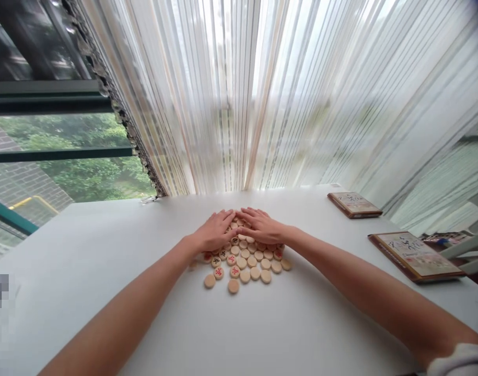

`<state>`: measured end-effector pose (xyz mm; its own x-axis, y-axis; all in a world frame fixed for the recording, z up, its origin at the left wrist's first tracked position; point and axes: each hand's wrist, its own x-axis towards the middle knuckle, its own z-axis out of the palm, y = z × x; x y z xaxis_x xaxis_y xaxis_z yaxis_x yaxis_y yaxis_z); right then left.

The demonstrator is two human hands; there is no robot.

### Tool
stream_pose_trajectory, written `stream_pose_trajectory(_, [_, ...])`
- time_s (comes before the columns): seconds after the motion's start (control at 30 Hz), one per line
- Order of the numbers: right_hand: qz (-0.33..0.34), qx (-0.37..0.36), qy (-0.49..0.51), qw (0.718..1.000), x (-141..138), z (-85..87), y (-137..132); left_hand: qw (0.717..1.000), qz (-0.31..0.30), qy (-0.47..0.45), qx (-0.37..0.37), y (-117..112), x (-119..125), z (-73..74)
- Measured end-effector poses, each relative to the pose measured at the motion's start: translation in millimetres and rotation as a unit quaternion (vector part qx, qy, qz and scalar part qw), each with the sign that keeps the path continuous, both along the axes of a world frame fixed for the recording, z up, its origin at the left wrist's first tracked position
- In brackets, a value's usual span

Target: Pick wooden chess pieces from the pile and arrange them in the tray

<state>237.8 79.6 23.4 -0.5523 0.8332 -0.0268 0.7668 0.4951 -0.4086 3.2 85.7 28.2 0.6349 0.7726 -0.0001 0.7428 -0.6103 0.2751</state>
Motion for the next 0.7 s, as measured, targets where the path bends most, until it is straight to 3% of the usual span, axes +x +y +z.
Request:
stream_pose_trajectory(0.1, [-0.01, 0.002, 0.0, 1.0, 12, 11.8, -22, 1.0, 0.009, 0.001, 0.013, -28, -15, 8.4])
stream_pose_trajectory(0.17, [-0.026, 0.007, 0.001, 1.0, 28, 14.5, -47, 1.0, 0.017, 0.0, 0.018, -59, -32, 5.5])
stream_pose_trajectory(0.3, [-0.073, 0.021, -0.004, 0.997, 56, -7.9, -110, 0.987, 0.142, -0.004, 0.078, -127, -52, -29.0])
stream_pose_trajectory(0.37, [-0.09, 0.049, -0.016, 0.995, 58, -25.1, -132, 0.983, 0.156, 0.003, 0.093, -150, -49, -48.1])
stream_pose_trajectory(0.47, [-0.11, 0.076, -0.027, 0.991, 49, -39.3, -142, 0.98, 0.159, -0.004, 0.119, -156, -34, -61.4])
stream_pose_trajectory(0.7, [-0.1, 0.058, -0.037, 0.993, 28, -31.4, -117, 0.976, 0.166, -0.016, 0.139, -122, -19, -58.9])
